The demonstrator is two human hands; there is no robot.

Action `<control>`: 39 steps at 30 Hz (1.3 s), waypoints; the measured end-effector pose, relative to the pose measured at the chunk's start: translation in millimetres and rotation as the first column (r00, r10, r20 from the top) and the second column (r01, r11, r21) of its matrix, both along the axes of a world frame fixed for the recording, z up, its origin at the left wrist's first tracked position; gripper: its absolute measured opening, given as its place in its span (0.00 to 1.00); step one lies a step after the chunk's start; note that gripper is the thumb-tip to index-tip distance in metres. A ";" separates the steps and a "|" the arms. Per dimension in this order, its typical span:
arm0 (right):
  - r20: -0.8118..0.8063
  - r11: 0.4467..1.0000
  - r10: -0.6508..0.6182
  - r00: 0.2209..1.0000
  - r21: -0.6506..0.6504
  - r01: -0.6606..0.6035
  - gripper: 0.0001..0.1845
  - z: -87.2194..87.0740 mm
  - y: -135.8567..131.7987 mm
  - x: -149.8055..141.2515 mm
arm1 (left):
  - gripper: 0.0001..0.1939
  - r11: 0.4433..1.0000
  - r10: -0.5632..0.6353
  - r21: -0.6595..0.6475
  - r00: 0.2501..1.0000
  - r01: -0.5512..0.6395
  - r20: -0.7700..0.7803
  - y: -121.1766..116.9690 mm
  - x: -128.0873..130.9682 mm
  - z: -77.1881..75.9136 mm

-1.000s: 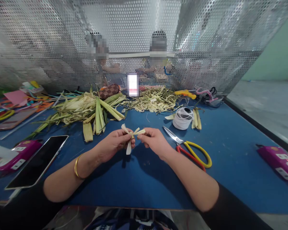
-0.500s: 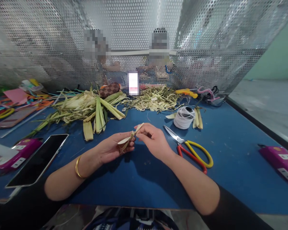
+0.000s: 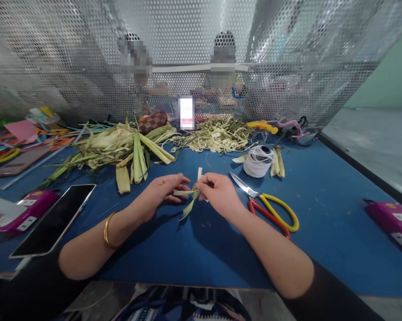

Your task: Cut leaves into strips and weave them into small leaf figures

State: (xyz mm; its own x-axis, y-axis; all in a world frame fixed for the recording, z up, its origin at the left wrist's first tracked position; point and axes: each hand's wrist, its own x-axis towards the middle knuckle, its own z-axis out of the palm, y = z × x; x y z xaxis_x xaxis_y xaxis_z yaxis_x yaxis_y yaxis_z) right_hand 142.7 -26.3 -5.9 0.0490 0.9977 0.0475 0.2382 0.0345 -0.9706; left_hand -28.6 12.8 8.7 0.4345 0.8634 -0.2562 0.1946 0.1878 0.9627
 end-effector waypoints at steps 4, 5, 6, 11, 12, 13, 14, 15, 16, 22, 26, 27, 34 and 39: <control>-0.026 0.998 0.023 0.999 -0.051 -0.024 0.10 -4.7 1.0 -4.0 | 0.11 0.999 -0.038 -0.010 0.999 0.038 -0.037 -2.9 5.2 -5.6; -0.031 0.998 0.027 0.999 -0.063 -0.029 0.09 -5.8 1.6 -3.9 | 0.08 0.999 -0.024 -0.021 0.999 0.024 -0.026 -3.1 6.2 -7.4; -0.025 0.997 0.028 0.999 -0.076 -0.029 0.09 -6.9 2.5 -3.0 | 0.06 1.000 -0.007 -0.028 1.000 0.007 -0.024 -2.9 6.9 -9.1; 0.354 1.000 0.026 0.935 -0.010 -0.024 0.06 -9.0 6.8 11.3 | 0.02 0.999 0.048 0.020 0.994 -0.046 -0.095 1.3 4.7 -13.6; 0.451 0.998 0.022 0.892 0.037 -0.043 0.05 -8.8 7.0 14.0 | 0.03 0.998 0.045 0.055 0.992 -0.039 -0.121 2.0 3.9 -14.3; 0.528 0.995 0.014 0.849 0.078 -0.065 0.05 -8.6 7.0 16.0 | 0.03 0.995 0.041 0.094 0.988 -0.027 -0.149 2.5 3.3 -15.1; 0.582 0.991 0.008 0.813 0.105 -0.085 0.05 -8.4 6.7 17.2 | 0.03 0.991 0.036 0.130 0.984 -0.013 -0.177 2.9 3.0 -15.9; 0.620 0.988 0.009 0.785 0.116 -0.103 0.05 -8.3 6.2 17.5 | 0.03 0.987 0.033 0.160 0.979 -0.001 -0.199 3.0 2.9 -16.7; 0.649 0.986 0.016 0.761 0.117 -0.120 0.05 -8.3 5.6 17.1 | 0.03 0.984 0.031 0.180 0.976 0.008 -0.214 3.0 2.9 -17.5; 0.683 0.980 0.062 0.728 0.098 -0.175 0.08 -8.6 3.6 12.4 | 0.03 0.972 0.034 0.232 0.963 0.030 -0.267 0.8 4.6 -17.7; 0.505 0.992 0.107 0.856 0.003 -0.126 0.09 -7.5 4.4 11.1 | 0.05 0.988 0.045 0.155 0.976 -0.011 -0.214 -0.4 6.5 -14.5; 0.450 0.992 0.117 0.885 -0.016 -0.123 0.09 -7.4 4.4 10.3 | 0.06 0.994 0.044 0.105 0.981 -0.024 -0.190 -0.6 7.2 -13.7; 0.304 0.994 0.106 0.947 -0.061 -0.092 0.07 -13.7 4.9 3.9 | 0.08 0.992 -0.012 0.117 0.972 0.040 -0.237 -1.4 7.9 -15.7; 0.277 0.995 0.095 0.956 -0.065 -0.080 0.06 -20.2 7.9 6.8 | 0.08 0.727 0.123 0.645 0.879 0.237 -0.461 -2.7 0.1 -16.0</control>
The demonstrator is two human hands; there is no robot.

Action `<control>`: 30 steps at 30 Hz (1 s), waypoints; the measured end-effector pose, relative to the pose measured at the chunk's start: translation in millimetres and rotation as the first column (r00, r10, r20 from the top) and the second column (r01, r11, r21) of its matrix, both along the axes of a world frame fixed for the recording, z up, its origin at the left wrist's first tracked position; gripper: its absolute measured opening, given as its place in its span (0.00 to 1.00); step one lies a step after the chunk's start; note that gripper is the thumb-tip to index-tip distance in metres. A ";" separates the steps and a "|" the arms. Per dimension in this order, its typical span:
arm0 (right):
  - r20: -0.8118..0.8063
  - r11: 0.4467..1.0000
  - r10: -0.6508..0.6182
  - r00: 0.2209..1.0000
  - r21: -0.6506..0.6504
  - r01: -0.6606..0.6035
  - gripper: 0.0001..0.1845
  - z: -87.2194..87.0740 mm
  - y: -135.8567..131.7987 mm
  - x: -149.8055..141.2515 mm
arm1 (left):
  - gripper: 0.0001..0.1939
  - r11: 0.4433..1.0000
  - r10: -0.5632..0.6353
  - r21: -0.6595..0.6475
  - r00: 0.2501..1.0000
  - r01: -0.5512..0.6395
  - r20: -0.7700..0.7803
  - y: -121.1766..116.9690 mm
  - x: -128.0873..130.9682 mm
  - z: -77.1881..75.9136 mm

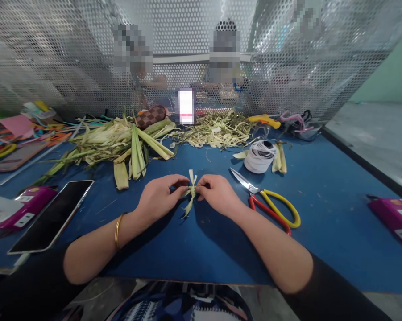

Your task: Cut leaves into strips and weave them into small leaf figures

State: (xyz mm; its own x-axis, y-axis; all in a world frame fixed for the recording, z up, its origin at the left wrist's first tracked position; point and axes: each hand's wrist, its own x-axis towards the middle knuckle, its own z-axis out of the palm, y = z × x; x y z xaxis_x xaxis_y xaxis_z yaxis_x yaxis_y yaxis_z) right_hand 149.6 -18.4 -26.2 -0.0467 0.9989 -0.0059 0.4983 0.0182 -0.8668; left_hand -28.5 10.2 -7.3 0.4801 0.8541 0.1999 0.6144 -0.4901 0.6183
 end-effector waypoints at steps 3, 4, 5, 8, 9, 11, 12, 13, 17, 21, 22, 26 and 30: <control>0.010 1.000 -0.010 1.000 -0.022 0.010 0.05 -0.7 0.8 1.1 | 0.08 0.960 -0.155 0.216 0.982 0.176 -0.112 -0.8 -3.0 3.5; 0.010 1.000 -0.012 1.000 -0.027 0.012 0.06 -0.4 0.9 0.9 | 0.08 0.939 -0.224 0.231 0.963 0.255 -0.153 -0.9 -3.1 4.4; 0.009 0.999 -0.014 1.000 -0.033 0.014 0.06 0.1 1.0 0.5 | 0.09 0.915 -0.286 0.235 0.937 0.329 -0.199 -1.0 -2.7 4.9; 0.039 0.999 0.000 0.999 -0.050 0.002 0.06 2.6 1.3 -1.7 | 0.12 0.855 -0.367 0.244 0.867 0.457 -0.339 -1.9 0.2 5.0; 0.062 0.999 0.007 0.998 -0.052 -0.003 0.06 3.6 1.3 -2.7 | 0.11 0.847 -0.362 0.249 0.853 0.469 -0.376 -2.4 1.3 5.0; 0.110 0.999 0.018 0.994 -0.051 -0.013 0.06 5.8 1.1 -4.7 | 0.10 0.841 -0.353 0.241 0.829 0.484 -0.435 -3.6 2.6 6.3; 0.128 0.999 0.021 0.992 -0.048 -0.014 0.07 6.8 0.9 -5.6 | 0.09 0.840 -0.356 0.227 0.816 0.493 -0.455 -4.2 2.7 7.6; 0.141 0.999 0.020 0.990 -0.045 -0.014 0.07 7.7 0.7 -6.4 | 0.08 0.838 -0.365 0.210 0.804 0.503 -0.469 -4.8 2.5 9.2; 0.174 0.999 0.015 0.985 -0.041 -0.008 0.06 9.3 0.3 -8.5 | 0.07 0.835 -0.393 0.155 0.769 0.529 -0.504 -5.3 0.2 15.2; 0.198 0.999 0.010 0.980 -0.032 -0.004 0.07 8.1 0.3 -8.8 | 0.05 0.840 -0.369 0.167 0.769 0.516 -0.521 -2.5 0.4 12.4; 0.203 1.000 0.010 0.979 -0.029 -0.005 0.07 7.7 0.3 -8.7 | 0.06 0.841 -0.364 0.169 0.770 0.513 -0.524 -1.3 0.7 10.7; 0.219 1.000 0.021 0.976 -0.017 -0.018 0.07 6.9 0.5 -8.0 | 0.07 0.867 -0.371 0.141 0.807 0.479 -0.459 4.7 0.7 6.5; 0.227 1.000 0.028 0.973 -0.011 -0.026 0.06 6.8 0.7 -7.2 | 0.06 0.936 -0.352 -0.041 0.929 0.350 -0.115 10.7 -1.6 10.3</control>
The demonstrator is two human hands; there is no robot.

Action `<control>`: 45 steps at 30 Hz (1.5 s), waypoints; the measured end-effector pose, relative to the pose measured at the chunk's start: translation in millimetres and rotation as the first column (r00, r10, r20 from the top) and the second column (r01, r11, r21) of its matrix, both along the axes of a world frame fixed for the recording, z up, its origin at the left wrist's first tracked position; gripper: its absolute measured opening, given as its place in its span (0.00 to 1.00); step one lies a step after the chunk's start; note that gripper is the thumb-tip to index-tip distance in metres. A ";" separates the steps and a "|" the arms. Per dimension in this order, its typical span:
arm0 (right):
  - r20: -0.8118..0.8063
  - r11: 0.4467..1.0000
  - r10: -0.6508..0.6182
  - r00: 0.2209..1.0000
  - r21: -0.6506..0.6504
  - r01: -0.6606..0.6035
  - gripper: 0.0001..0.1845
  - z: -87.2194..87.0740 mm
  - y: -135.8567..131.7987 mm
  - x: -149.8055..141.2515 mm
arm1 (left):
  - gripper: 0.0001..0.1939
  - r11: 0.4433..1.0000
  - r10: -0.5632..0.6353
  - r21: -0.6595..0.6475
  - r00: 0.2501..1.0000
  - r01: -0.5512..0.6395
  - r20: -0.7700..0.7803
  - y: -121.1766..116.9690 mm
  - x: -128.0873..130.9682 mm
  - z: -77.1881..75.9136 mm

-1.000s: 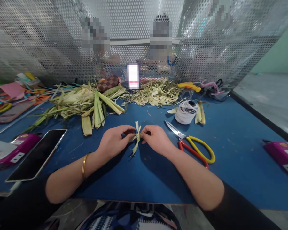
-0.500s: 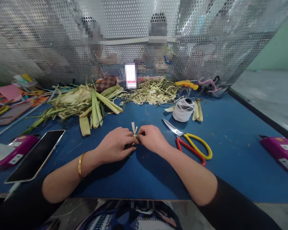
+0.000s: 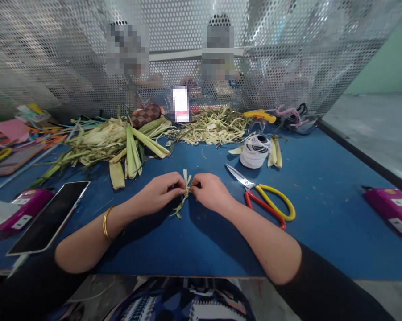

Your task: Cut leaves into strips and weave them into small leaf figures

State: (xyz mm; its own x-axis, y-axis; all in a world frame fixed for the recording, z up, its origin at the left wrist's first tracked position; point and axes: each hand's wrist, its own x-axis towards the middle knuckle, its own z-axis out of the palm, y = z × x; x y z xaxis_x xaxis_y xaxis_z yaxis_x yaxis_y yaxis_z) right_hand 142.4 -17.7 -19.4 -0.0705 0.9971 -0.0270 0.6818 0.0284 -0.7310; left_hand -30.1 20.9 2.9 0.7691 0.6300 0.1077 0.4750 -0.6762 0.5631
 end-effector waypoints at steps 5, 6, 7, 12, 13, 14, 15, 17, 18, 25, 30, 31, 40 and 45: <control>0.002 1.000 -0.003 1.000 -0.011 0.003 0.06 0.1 -0.5 0.6 | 0.07 0.832 0.316 -0.536 0.917 -0.144 0.244 4.3 0.3 0.3; 0.003 1.000 -0.005 1.000 -0.014 0.005 0.06 0.1 -0.6 0.6 | 0.06 0.790 0.361 -0.597 0.893 -0.140 0.267 4.8 0.9 -1.1; 0.005 1.000 -0.006 1.000 -0.016 0.006 0.06 0.2 -0.6 0.7 | 0.05 0.755 0.394 -0.643 0.873 -0.129 0.287 5.3 1.6 -2.8; 0.028 1.000 0.013 1.000 -0.001 -0.013 0.08 0.0 -0.7 0.0 | 0.05 0.659 0.485 -0.744 0.818 -0.109 0.310 4.3 7.5 -8.4; 0.034 1.000 0.018 0.999 0.003 -0.018 0.08 -0.2 -0.9 -0.2 | 0.05 0.649 0.497 -0.751 0.814 -0.121 0.299 3.4 9.5 -8.5; 0.045 1.000 0.025 0.999 0.012 -0.025 0.08 -0.5 -1.2 -0.3 | 0.05 0.640 0.511 -0.757 0.810 -0.134 0.289 2.6 11.6 -8.4; 0.063 0.999 0.033 0.997 0.032 -0.035 0.08 -0.9 -1.5 -0.1 | 0.05 0.630 0.525 -0.763 0.804 -0.146 0.279 1.8 13.8 -8.2; 0.125 0.991 0.056 0.991 0.116 -0.071 0.07 -1.3 -2.0 1.2 | 0.04 0.606 0.561 -0.778 0.783 -0.167 0.268 1.0 18.1 -8.0; 0.168 0.980 0.067 0.983 0.176 -0.097 0.07 -1.3 -2.2 2.4 | 0.04 0.591 0.581 -0.787 0.771 -0.179 0.261 1.2 20.0 -8.1; 0.225 0.946 0.041 0.973 0.305 -0.111 0.07 1.4 -0.4 11.2 | 0.05 0.528 0.602 -0.828 0.771 -0.187 0.210 8.6 23.7 -12.1; -0.126 0.990 -0.035 0.991 0.133 0.052 0.06 -6.8 4.5 10.8 | 0.04 0.524 0.597 -0.832 0.776 -0.184 0.204 7.7 23.0 -9.9; -0.179 0.991 -0.047 0.983 0.112 0.068 0.08 -8.7 5.6 10.3 | 0.04 0.524 0.600 -0.831 0.774 -0.189 0.203 6.9 23.2 -9.1; -0.187 0.992 -0.042 0.981 0.106 0.063 0.10 -8.0 7.8 5.0 | 0.04 0.524 0.589 -0.832 0.784 -0.184 0.198 6.9 23.4 -8.8; -0.175 0.990 -0.074 0.982 0.107 0.094 0.10 -7.9 7.5 5.8 | 0.07 0.574 0.507 -0.806 0.835 -0.142 0.214 9.3 19.9 -8.9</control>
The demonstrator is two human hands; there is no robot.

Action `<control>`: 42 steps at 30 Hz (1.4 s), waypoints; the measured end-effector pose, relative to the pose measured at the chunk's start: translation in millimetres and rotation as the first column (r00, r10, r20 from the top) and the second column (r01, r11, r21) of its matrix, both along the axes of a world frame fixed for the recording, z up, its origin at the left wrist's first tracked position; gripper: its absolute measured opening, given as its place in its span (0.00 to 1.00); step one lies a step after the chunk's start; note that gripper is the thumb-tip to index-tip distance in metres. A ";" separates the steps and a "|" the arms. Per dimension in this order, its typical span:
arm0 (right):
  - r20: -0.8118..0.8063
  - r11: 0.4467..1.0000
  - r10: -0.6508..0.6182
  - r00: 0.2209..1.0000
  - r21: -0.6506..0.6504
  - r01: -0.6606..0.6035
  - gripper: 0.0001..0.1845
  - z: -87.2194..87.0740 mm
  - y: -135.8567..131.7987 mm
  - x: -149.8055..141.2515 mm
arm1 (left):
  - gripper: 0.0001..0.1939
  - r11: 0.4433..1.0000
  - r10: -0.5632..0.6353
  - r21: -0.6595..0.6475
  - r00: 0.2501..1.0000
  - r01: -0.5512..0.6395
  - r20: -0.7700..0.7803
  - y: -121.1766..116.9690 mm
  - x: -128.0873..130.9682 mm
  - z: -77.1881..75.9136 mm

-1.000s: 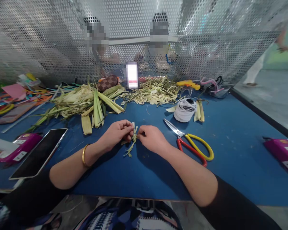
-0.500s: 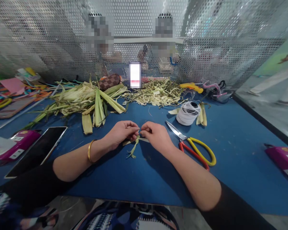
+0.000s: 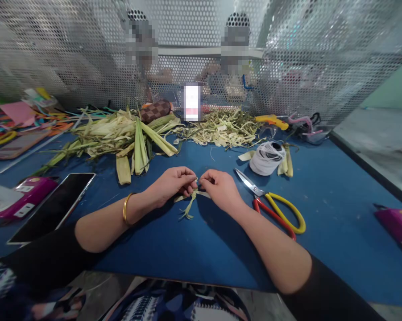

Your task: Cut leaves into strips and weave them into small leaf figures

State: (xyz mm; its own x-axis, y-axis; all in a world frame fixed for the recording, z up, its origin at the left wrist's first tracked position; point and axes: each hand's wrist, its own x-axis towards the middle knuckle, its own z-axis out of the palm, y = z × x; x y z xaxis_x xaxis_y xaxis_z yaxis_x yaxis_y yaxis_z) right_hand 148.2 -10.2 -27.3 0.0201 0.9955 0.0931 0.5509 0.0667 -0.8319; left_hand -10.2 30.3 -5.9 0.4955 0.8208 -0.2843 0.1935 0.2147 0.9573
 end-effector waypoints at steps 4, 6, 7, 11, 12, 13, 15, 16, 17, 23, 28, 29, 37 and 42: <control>-0.031 1.000 -0.003 1.000 -0.008 0.002 0.10 -1.4 -0.3 1.1 | 0.02 0.999 -0.037 -0.017 0.999 0.037 0.020 1.6 -3.3 -1.1; -0.029 1.000 -0.002 1.000 -0.006 0.002 0.10 -1.4 -0.4 1.1 | 0.04 0.999 -0.039 -0.018 0.999 0.039 0.019 1.7 -4.3 -1.9; -0.028 1.000 -0.005 1.000 -0.005 0.004 0.10 -1.3 -0.4 0.9 | 0.05 0.999 -0.038 -0.015 0.999 0.038 0.019 1.6 -4.6 -2.2; -0.042 1.000 -0.015 0.999 -0.007 0.015 0.10 -0.5 -0.5 -0.1 | 0.05 0.999 -0.044 -0.007 0.999 0.044 0.022 0.8 -5.4 -2.4; -0.046 1.000 -0.018 0.999 -0.010 0.018 0.10 -0.5 -0.5 -0.3 | 0.04 0.998 -0.057 -0.008 0.998 0.057 0.017 0.8 -5.6 -2.2; -0.049 1.000 -0.023 0.999 -0.012 0.022 0.10 -0.6 -0.5 -0.3 | 0.05 0.997 -0.074 -0.005 0.997 0.074 0.009 0.9 -6.0 -2.1; -0.051 0.999 -0.032 0.998 -0.011 0.031 0.10 -1.0 -0.6 0.0 | 0.05 0.994 -0.108 0.014 0.994 0.108 0.001 1.6 -6.9 -2.0; -0.050 0.999 -0.035 0.998 -0.009 0.035 0.09 -1.3 -0.6 0.3 | 0.05 0.991 -0.129 0.027 0.992 0.129 0.001 2.0 -7.4 -1.9; -0.048 0.999 -0.036 0.998 -0.005 0.036 0.09 -1.6 -0.5 0.6 | 0.05 0.989 -0.147 0.036 0.989 0.147 0.002 2.4 -7.9 -1.9; -0.028 1.000 -0.028 0.999 0.001 0.028 0.09 -2.7 0.2 1.3 | 0.03 0.988 -0.152 -0.018 0.988 0.151 -0.024 1.4 -8.5 -0.2; -0.042 1.000 -0.029 0.999 0.011 0.029 0.09 -3.4 0.5 2.2 | 0.02 0.985 -0.172 -0.023 0.985 0.172 -0.002 2.4 -9.0 1.8; -0.044 0.999 -0.033 0.998 0.013 0.033 0.09 -3.3 0.5 2.4 | 0.03 0.983 -0.179 -0.032 0.984 0.179 0.001 3.2 -9.2 1.3; -0.171 0.998 -0.056 0.984 -0.038 0.050 0.08 -2.1 0.9 1.0 | 0.06 0.997 -0.023 -0.066 0.993 0.031 0.112 6.1 -7.2 -7.6; -0.225 0.999 -0.020 0.974 -0.044 0.011 0.15 -1.2 0.9 3.3 | 0.06 0.998 -0.018 -0.052 0.993 0.024 0.120 5.1 -6.3 -6.8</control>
State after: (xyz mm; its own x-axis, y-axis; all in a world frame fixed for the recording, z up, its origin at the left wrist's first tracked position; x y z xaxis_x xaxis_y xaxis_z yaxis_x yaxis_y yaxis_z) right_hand 151.5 -9.3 -28.5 0.0510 0.9978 0.0423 0.3500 0.0218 -0.9365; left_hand -16.5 35.4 -12.8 0.5457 0.7951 -0.2646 0.0834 0.2626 0.9613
